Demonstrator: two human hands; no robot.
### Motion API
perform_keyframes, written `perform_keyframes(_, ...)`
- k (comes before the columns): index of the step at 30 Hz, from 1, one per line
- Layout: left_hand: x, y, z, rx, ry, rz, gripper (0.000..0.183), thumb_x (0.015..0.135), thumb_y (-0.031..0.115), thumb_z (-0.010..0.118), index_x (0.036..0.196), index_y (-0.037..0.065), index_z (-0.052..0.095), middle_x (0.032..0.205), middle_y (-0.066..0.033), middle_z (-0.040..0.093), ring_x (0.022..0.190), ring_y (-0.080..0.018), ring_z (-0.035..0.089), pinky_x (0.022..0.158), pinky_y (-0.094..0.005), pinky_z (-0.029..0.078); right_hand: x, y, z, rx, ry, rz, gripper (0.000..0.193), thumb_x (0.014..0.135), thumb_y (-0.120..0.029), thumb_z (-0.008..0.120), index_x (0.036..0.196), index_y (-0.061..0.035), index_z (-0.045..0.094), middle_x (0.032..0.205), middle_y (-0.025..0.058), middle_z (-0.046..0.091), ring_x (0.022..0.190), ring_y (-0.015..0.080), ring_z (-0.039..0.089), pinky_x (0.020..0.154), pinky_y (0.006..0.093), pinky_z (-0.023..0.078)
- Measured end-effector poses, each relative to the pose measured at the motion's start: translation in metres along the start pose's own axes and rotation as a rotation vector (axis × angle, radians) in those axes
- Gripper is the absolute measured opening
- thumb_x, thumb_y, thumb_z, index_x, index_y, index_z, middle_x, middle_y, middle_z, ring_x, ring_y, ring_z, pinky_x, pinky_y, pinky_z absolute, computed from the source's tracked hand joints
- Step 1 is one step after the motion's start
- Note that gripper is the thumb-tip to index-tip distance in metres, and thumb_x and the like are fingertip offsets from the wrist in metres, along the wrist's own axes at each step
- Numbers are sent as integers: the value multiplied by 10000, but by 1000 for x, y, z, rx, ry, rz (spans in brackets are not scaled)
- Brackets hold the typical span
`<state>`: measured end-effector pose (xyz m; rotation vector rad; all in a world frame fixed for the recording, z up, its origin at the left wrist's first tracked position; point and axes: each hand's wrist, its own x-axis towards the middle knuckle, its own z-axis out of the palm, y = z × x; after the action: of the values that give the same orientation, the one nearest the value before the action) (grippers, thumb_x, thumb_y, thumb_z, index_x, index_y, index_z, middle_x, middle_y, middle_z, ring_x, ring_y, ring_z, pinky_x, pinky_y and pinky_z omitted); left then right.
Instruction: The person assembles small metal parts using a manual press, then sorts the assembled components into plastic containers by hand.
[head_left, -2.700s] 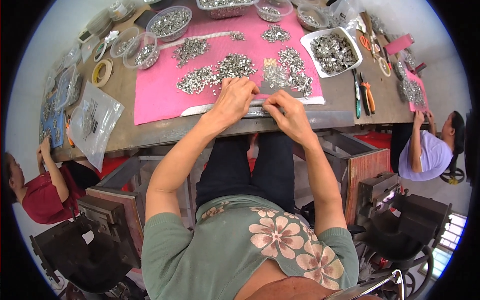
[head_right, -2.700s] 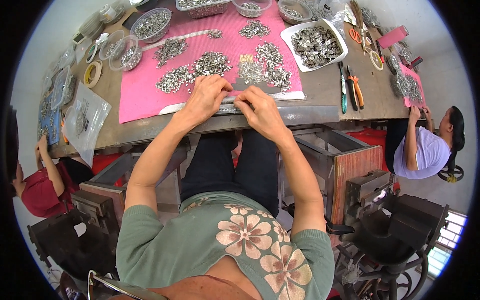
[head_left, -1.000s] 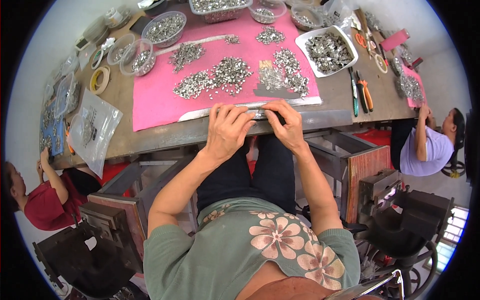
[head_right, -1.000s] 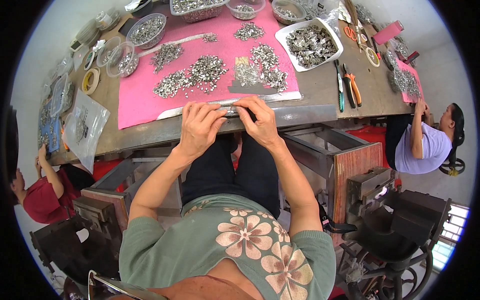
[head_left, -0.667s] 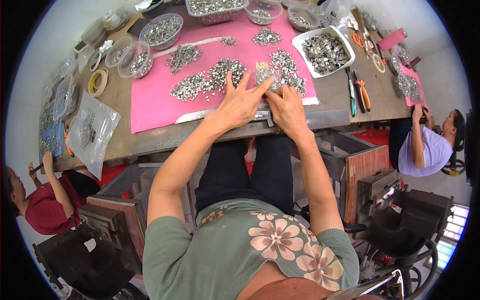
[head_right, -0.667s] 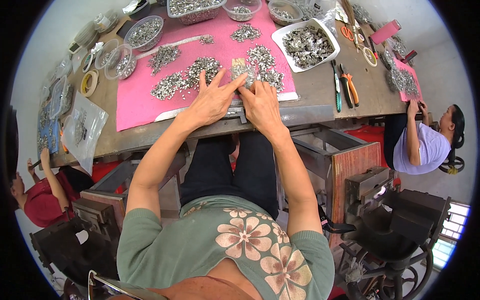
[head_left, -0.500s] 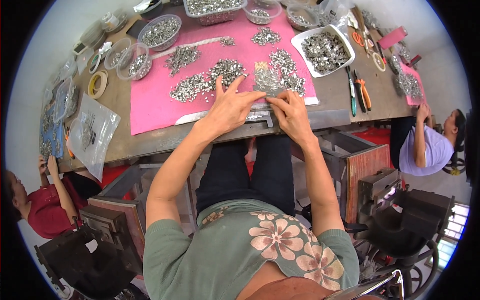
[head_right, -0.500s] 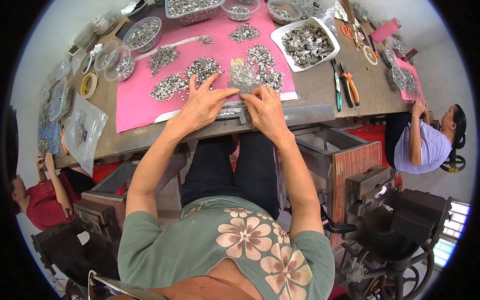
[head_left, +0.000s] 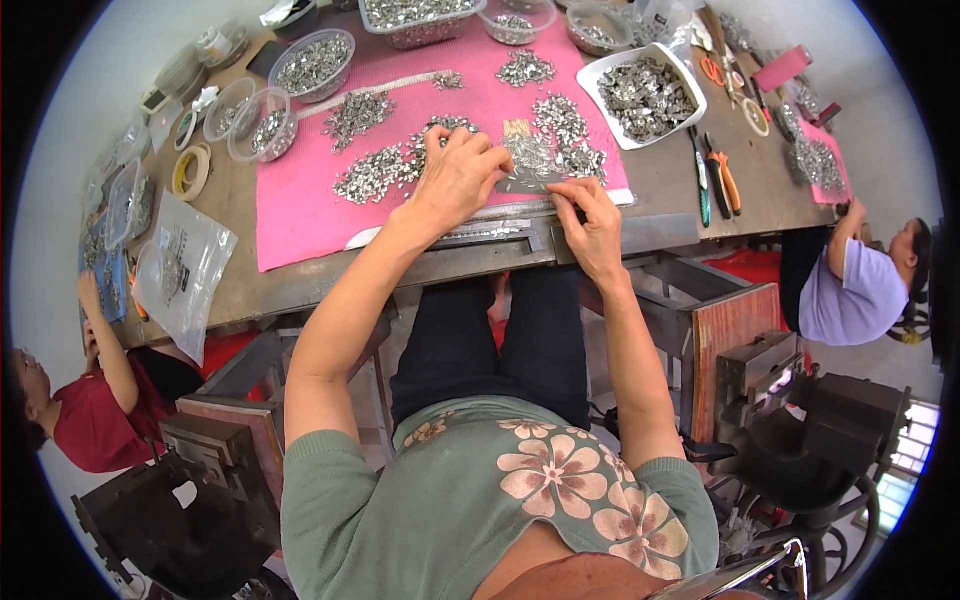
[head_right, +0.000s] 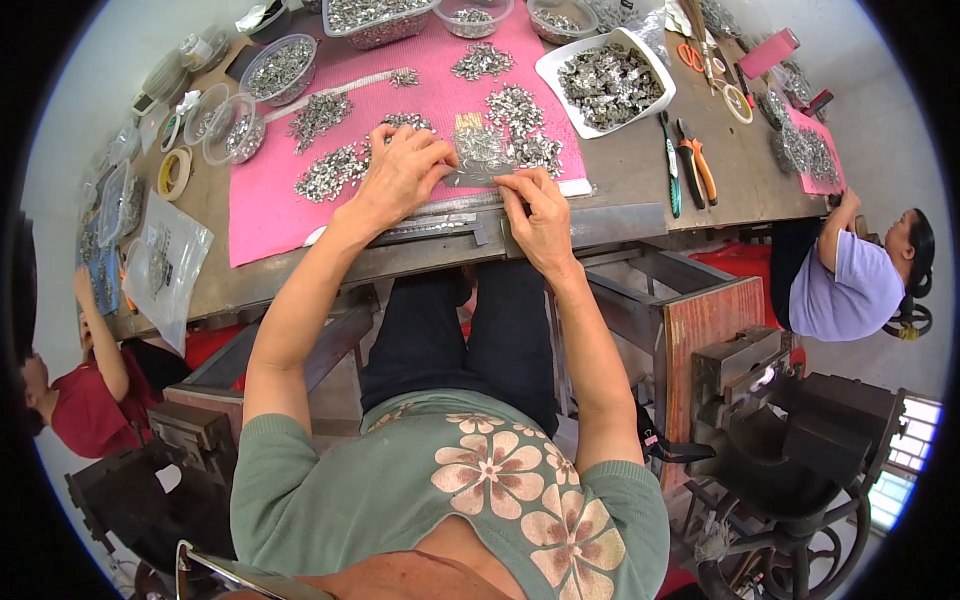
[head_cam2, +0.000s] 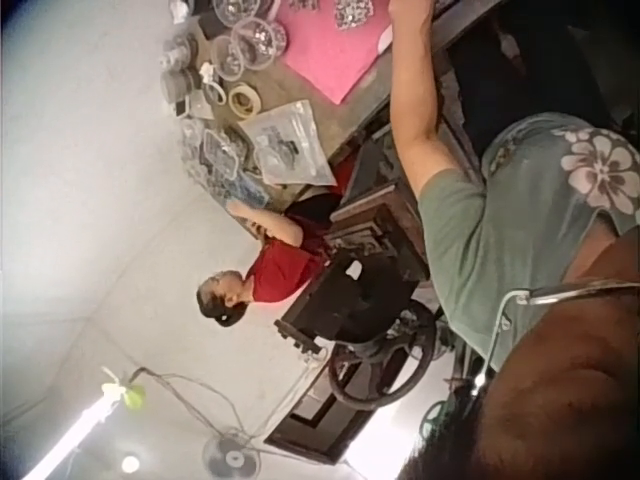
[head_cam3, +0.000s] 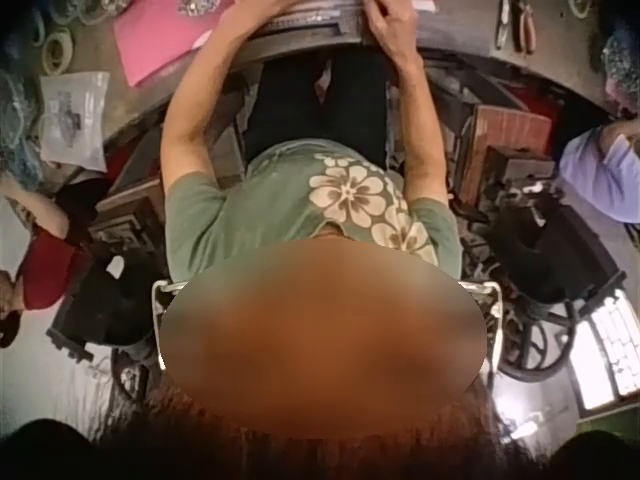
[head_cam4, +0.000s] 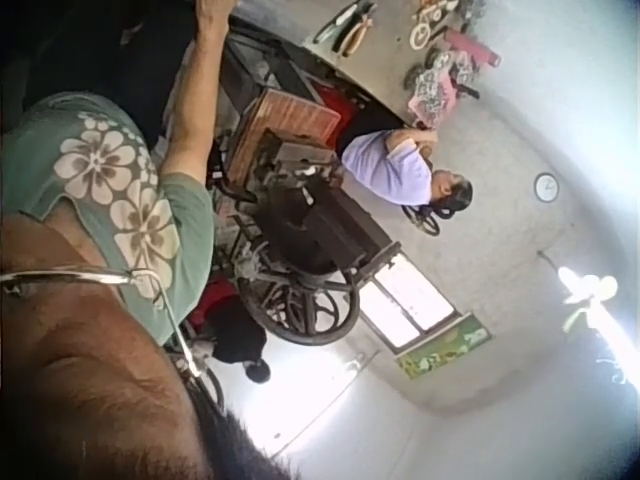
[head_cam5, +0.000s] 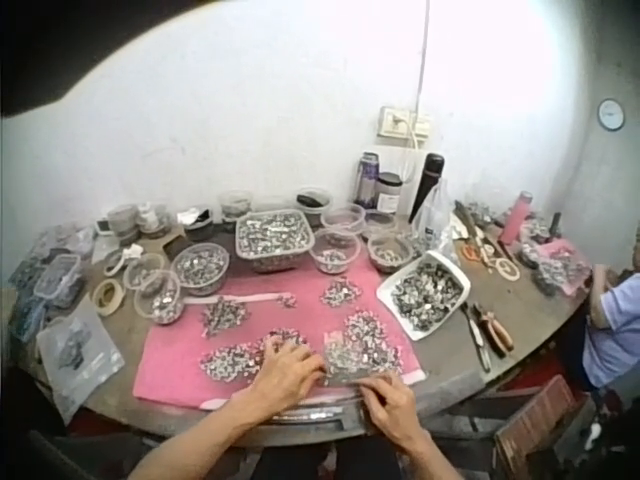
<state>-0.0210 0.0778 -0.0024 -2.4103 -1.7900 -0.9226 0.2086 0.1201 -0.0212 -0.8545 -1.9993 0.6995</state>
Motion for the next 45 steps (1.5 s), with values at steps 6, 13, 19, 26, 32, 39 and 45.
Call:
perform_keyframes(6, 10, -6, -4, -16, -64, -30, 123, 839, 150, 753, 944, 150, 688, 921, -22, 637, 998, -243, 584, 1000, -527, 317, 18, 9, -9, -175, -67, -187, 136, 852, -17, 729, 980, -61, 752, 900, 77, 629, 845, 235, 617, 755, 356, 475)
perform_keyframes(13, 25, -8, -6, 87, -262, 3, 122, 862, 199, 736, 953, 137, 682, 936, -30, 622, 1040, -241, 558, 1027, -547, 307, 36, 15, -9, -249, -247, -267, 99, 816, -61, 765, 914, -67, 747, 876, 76, 617, 860, 264, 597, 776, 397, 451)
perform_keyframes(19, 29, -13, -3, 70, -371, 52, 82, 883, 168, 701, 924, 109, 663, 977, -52, 629, 1051, -265, 557, 1021, -555, 322, 35, 11, -3, -284, -221, -287, 71, 843, -45, 735, 892, -35, 685, 840, 94, 593, 855, 277, 583, 756, 411, 440)
perform_keyframes(26, 14, -12, -2, 41, -322, 63, 110, 910, 114, 663, 993, 68, 606, 983, -70, 623, 1045, -279, 560, 999, -532, 340, 20, 4, 5, -184, -114, -261, 91, 876, 19, 672, 936, 1, 606, 868, 107, 597, 820, 287, 587, 754, 387, 452)
perform_keyframes(32, 4, -2, 4, 164, -161, 151, 130, 864, 56, 582, 991, 29, 592, 963, -143, 623, 987, -314, 582, 949, -490, 369, 0, -32, 11, 148, -169, -117, 101, 888, 44, 633, 940, -4, 562, 908, 136, 600, 858, 313, 595, 791, 390, 476)
perform_keyframes(39, 12, 10, 9, 151, -143, 198, 147, 847, 53, 587, 991, 20, 583, 955, -166, 617, 968, -337, 584, 911, -447, 415, -18, -32, 26, 143, -158, -128, 59, 913, 48, 621, 943, 19, 578, 959, 153, 637, 870, 294, 625, 808, 363, 499)
perform_keyframes(45, 5, -6, 14, -158, -90, 69, 137, 811, -9, 617, 945, 22, 616, 949, -141, 620, 945, -346, 569, 882, -452, 440, -17, -30, 29, 106, -162, -152, 67, 905, 58, 622, 945, 21, 584, 940, 155, 636, 862, 303, 624, 777, 366, 503)
